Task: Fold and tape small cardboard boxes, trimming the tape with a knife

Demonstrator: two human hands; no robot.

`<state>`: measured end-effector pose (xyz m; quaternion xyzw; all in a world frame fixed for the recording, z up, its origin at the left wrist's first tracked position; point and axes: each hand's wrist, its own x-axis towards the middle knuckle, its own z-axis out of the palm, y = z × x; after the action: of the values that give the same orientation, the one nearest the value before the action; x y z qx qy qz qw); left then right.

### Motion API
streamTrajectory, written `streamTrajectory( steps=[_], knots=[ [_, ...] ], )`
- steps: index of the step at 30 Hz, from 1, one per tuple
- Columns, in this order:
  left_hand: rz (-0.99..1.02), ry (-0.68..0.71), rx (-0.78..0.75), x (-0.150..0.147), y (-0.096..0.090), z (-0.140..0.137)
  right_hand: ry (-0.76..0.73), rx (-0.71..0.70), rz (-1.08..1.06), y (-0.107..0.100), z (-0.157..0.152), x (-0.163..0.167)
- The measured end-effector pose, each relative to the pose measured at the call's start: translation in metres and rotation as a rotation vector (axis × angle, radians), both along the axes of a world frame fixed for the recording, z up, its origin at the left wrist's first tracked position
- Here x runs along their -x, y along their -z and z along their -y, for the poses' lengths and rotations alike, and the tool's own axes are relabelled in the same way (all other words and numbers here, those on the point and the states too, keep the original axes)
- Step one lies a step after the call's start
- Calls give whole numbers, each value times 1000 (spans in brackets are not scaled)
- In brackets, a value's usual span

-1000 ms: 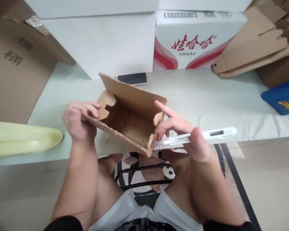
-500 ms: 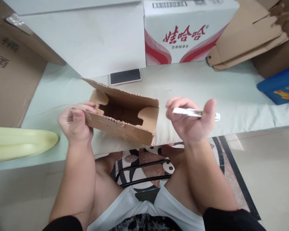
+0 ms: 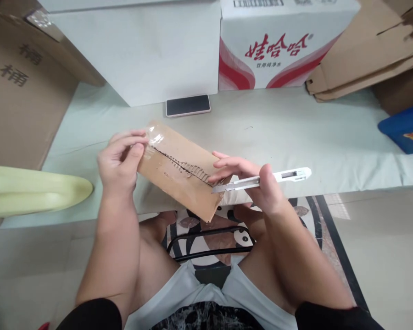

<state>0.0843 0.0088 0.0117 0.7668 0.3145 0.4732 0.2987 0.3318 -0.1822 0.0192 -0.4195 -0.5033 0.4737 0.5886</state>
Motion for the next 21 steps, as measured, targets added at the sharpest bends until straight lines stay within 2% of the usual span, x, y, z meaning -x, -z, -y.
streamTrajectory(
  steps=[5,8,14,18,21],
  knots=[
    [85,61,24,2,9,5,-21,-53,-2,2,11,6],
    [165,48,69,0,19,7,-25,-97,-9,7,19,10],
    [281,34,116,-8,28,8,105,-118,-114,9,30,8],
    [326,20,159,-5,32,-7,90,-116,-12,-2,23,1],
    [381,-47,234,7,42,-31,101,-95,-57,-3,11,-3]
  ],
)
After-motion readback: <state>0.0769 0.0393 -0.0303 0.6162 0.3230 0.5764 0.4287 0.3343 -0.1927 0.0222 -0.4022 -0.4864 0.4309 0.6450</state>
